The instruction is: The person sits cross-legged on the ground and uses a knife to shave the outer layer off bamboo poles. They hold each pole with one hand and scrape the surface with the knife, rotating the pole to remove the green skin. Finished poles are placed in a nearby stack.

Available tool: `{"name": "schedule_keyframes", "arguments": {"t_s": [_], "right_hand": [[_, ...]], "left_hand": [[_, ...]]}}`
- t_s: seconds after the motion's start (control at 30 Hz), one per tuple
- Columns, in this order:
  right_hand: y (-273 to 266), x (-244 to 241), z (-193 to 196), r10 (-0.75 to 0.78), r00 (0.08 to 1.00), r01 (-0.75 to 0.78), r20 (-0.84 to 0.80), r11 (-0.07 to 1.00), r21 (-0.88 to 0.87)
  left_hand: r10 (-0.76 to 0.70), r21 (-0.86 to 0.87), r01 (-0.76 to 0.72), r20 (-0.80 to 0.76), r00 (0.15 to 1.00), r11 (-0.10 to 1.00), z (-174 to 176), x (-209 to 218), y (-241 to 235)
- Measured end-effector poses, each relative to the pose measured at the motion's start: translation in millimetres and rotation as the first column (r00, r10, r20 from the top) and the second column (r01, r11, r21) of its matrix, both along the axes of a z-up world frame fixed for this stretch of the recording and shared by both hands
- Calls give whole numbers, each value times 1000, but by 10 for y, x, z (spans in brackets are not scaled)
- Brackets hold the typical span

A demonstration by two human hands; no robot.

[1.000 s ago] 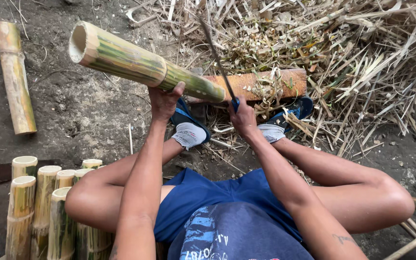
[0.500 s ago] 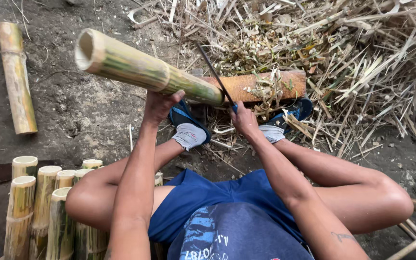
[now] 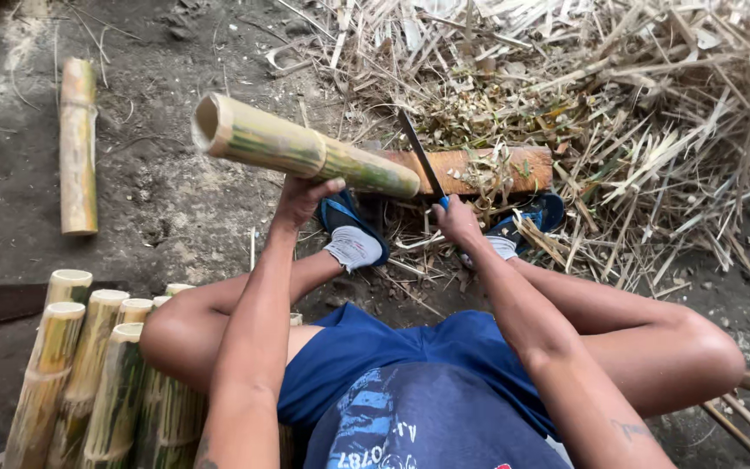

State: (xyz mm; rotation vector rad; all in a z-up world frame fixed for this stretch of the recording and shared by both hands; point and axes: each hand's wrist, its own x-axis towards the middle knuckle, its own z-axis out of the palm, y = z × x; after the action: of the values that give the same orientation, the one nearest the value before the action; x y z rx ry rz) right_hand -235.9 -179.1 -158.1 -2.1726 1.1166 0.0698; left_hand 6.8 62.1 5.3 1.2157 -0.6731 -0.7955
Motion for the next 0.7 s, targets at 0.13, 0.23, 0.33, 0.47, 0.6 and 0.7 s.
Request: {"name": "schedule_keyframes", "arguments": {"t_s": [0.13, 0.23, 0.33, 0.47, 0.6, 0.7], "right_hand": [[-1, 13, 296, 28, 997, -26, 69, 999, -27], [-3, 153, 819, 104, 983, -81, 152, 986, -147], [34, 451, 1471, 230, 910, -184, 344, 970, -160], [262, 891, 2348, 271, 799, -357, 537, 932, 60], [667, 1326, 3047, 549, 601, -554, 581, 810, -192], [1019, 1658, 3454, 730, 574, -620, 371, 683, -386]], "left_hand": [[-9, -54, 15, 107, 994, 998, 42, 51, 172], [58, -35, -50, 328, 943, 998, 312, 296, 219], [297, -217, -208, 576, 762, 954, 776, 549, 355], [226, -60, -563, 947, 230, 824, 1493, 775, 1171], [-58, 42, -766, 998, 6, 642, 1752, 626, 2149], [-169, 260, -855, 964, 204, 449, 1663, 427, 2913]]}}
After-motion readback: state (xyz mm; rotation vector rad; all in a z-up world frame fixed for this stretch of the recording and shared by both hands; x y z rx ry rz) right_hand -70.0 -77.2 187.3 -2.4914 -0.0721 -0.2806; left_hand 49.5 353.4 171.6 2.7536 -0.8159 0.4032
